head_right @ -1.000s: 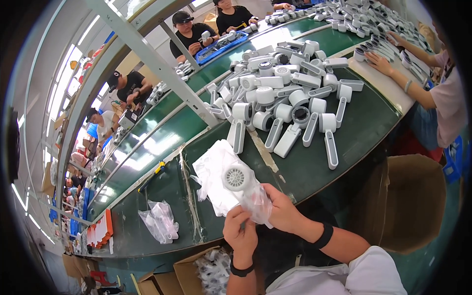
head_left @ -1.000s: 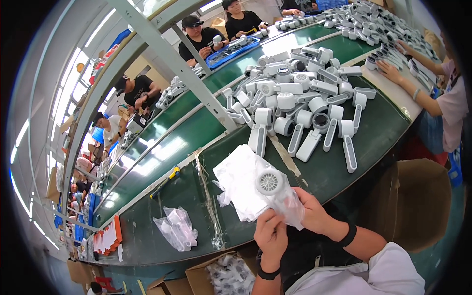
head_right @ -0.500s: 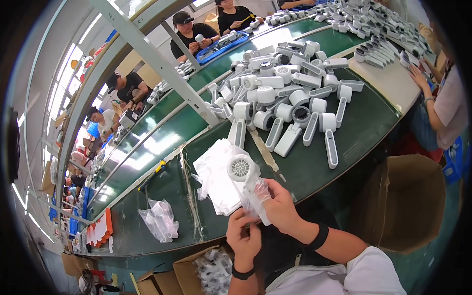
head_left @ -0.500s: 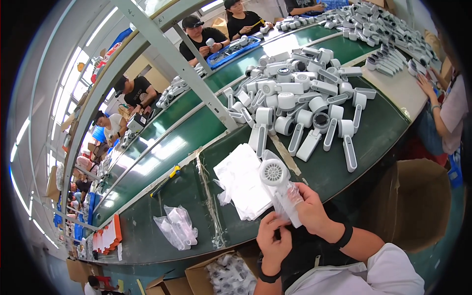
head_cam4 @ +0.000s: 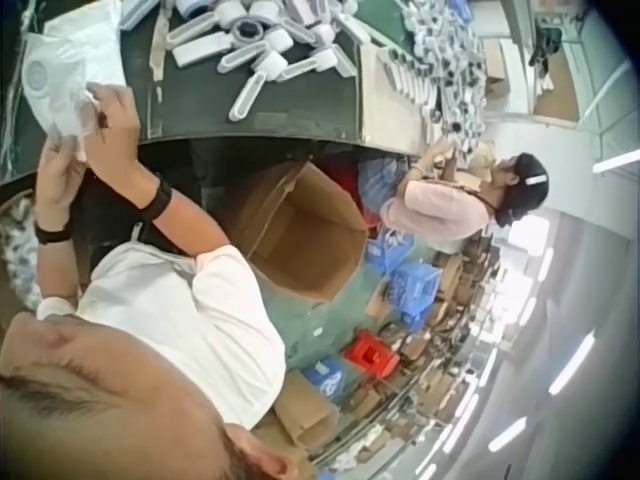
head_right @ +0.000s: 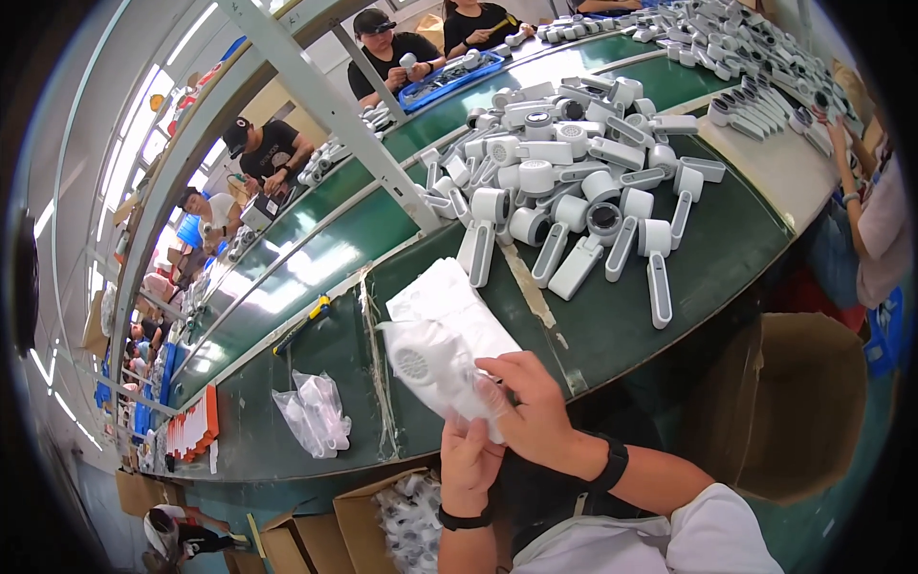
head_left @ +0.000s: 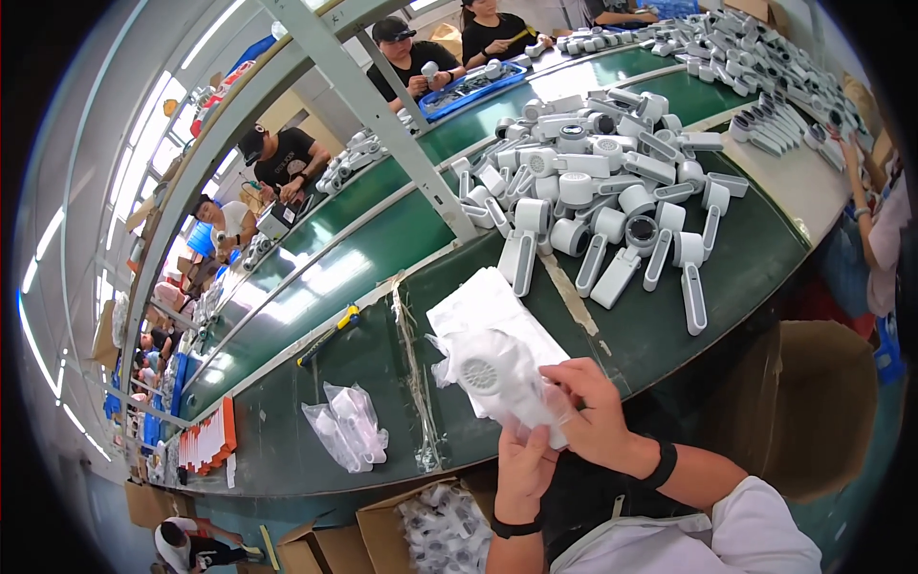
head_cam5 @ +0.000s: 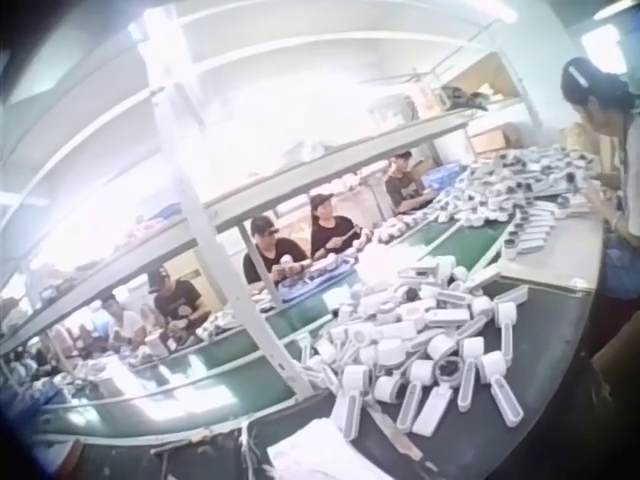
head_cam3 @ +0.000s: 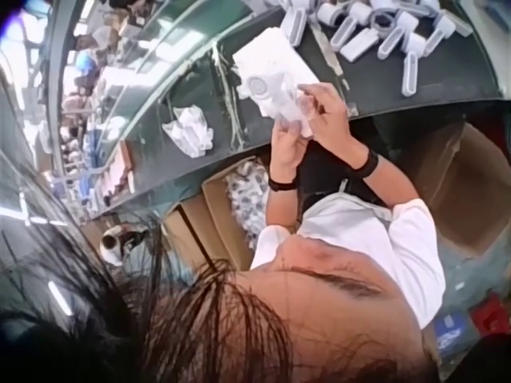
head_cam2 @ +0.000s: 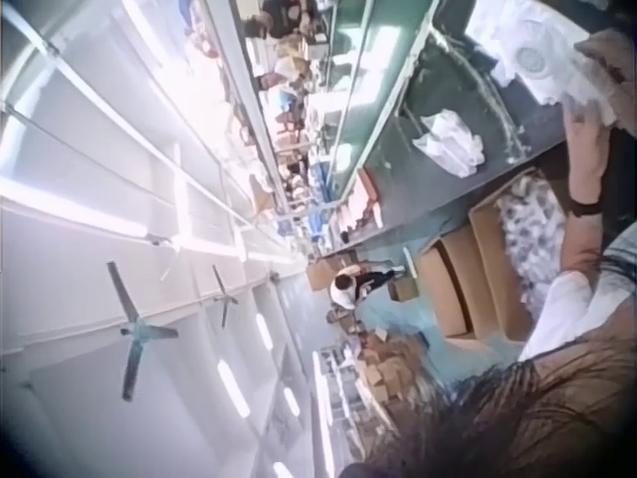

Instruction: The person picks up a white handheld fan, slides it into a plastic bag, and places the bagged fan into a cardboard box, repeating the process for several fans.

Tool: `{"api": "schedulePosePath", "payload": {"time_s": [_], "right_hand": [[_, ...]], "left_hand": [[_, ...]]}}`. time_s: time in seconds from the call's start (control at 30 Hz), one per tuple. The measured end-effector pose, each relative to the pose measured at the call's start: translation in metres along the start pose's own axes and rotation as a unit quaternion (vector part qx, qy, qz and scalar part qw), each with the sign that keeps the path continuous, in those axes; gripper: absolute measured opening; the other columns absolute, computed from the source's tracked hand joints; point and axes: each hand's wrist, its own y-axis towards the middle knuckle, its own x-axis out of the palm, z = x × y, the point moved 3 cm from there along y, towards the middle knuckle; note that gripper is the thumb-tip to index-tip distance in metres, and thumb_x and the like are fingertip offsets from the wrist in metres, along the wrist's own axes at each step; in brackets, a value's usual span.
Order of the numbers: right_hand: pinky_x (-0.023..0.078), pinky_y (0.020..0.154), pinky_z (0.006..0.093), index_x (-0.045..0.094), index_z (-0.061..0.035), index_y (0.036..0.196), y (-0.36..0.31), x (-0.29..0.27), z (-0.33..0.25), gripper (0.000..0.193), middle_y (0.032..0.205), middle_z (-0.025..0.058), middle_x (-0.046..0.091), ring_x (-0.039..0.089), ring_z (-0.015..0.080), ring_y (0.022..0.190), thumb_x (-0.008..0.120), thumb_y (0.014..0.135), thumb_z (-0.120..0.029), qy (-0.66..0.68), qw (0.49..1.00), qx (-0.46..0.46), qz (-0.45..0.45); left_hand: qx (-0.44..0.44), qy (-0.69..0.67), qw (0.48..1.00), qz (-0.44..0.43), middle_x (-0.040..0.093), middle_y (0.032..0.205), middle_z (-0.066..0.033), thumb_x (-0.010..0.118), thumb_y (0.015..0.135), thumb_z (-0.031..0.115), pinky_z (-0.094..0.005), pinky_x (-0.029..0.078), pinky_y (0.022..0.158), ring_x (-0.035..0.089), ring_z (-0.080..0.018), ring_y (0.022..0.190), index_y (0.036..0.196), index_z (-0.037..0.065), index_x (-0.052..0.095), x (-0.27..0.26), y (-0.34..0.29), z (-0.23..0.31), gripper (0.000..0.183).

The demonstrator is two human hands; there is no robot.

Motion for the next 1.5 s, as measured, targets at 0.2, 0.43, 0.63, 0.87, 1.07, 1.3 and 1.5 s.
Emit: {"api": "schedulePosePath", "payload": {"time_s": [0.2,0.43,0.63,0.87,1.07,1.3,1.5], "right_hand": [[0.052,0.057,0.0313,0.071,-0.003,0.089,-0.012,-0.006,0.012,0.017,0.076,0.0085,0.066,0.064,0.0249,0.066,0.077,0.073,0.001,-0.116,0.966,-0.223,0.061],[0.05,0.053,0.0271,0.07,-0.0029,0.089,-0.017,-0.003,0.011,0.023,0.075,0.0067,0.066,0.063,0.0186,0.062,0.083,0.069,-0.003,-0.097,0.961,-0.231,-0.115],[0.048,0.052,0.0249,0.07,-0.0004,0.093,-0.013,-0.012,0.065,0.02,0.073,0.0081,0.066,0.061,0.0135,0.055,0.079,0.076,-0.008,-0.083,0.983,-0.033,-0.163],[0.046,0.051,0.024,0.07,-0.0003,0.092,-0.014,-0.011,0.071,0.015,0.071,0.0077,0.064,0.059,0.0112,0.054,0.076,0.081,-0.007,-0.076,0.989,0.001,-0.13],[0.047,0.052,0.0257,0.07,-0.0007,0.092,-0.015,-0.019,0.074,0.012,0.071,0.0075,0.064,0.06,0.0131,0.056,0.074,0.083,-0.007,-0.103,0.988,-0.03,-0.107],[0.047,0.053,0.0271,0.071,-0.0023,0.089,-0.01,-0.065,0.041,0.008,0.071,0.0084,0.064,0.06,0.0158,0.058,0.072,0.082,-0.005,-0.111,0.994,-0.004,-0.009],[0.051,0.076,0.0437,0.063,-0.0049,0.11,0.025,-0.169,0.031,0.04,0.1,0.0147,0.064,0.062,0.0341,0.087,0.075,0.078,-0.026,-0.514,0.817,-0.067,0.251]], "left_hand": [[0.061,-0.084,0.994,-0.021,0.059,0.123,-0.0144,0.069,0.086,0.003,-0.0397,0.055,0.075,0.063,-0.0281,0.103,0.137,0.002,0.042,-0.014,-0.003,0.028,0.058],[0.219,0.119,0.95,0.186,0.063,0.115,-0.0121,0.069,0.082,-0.006,-0.0364,0.056,0.074,0.065,-0.0236,0.095,0.129,0.0,0.051,-0.076,-0.056,0.082,0.05],[0.337,0.396,0.69,0.503,0.063,0.108,-0.0121,0.067,0.083,-0.004,-0.0258,0.052,0.06,0.063,-0.0157,0.079,0.133,-0.004,0.048,-0.149,-0.117,0.193,0.053],[0.237,0.519,0.607,0.553,0.066,0.106,-0.0168,0.068,0.08,0.001,-0.0318,0.052,0.071,0.065,-0.0219,0.085,0.128,-0.007,0.053,-0.27,-0.094,0.221,0.051],[0.19,0.647,0.55,0.493,0.067,0.112,-0.0232,0.073,0.076,0.006,-0.0378,0.05,0.087,0.066,-0.0321,0.099,0.124,-0.008,0.057,-0.283,-0.07,0.212,0.053],[0.294,0.612,0.561,0.473,0.052,0.136,-0.0144,0.069,0.085,0.007,-0.031,0.047,0.082,0.054,-0.0244,0.117,0.124,-0.002,0.056,-0.167,-0.074,0.201,0.042],[0.301,0.662,0.676,0.119,0.067,0.111,-0.0167,0.072,0.076,0.0,-0.0367,0.048,0.09,0.063,-0.0308,0.104,0.105,-0.001,0.066,-0.028,-0.004,0.125,0.03]]}}
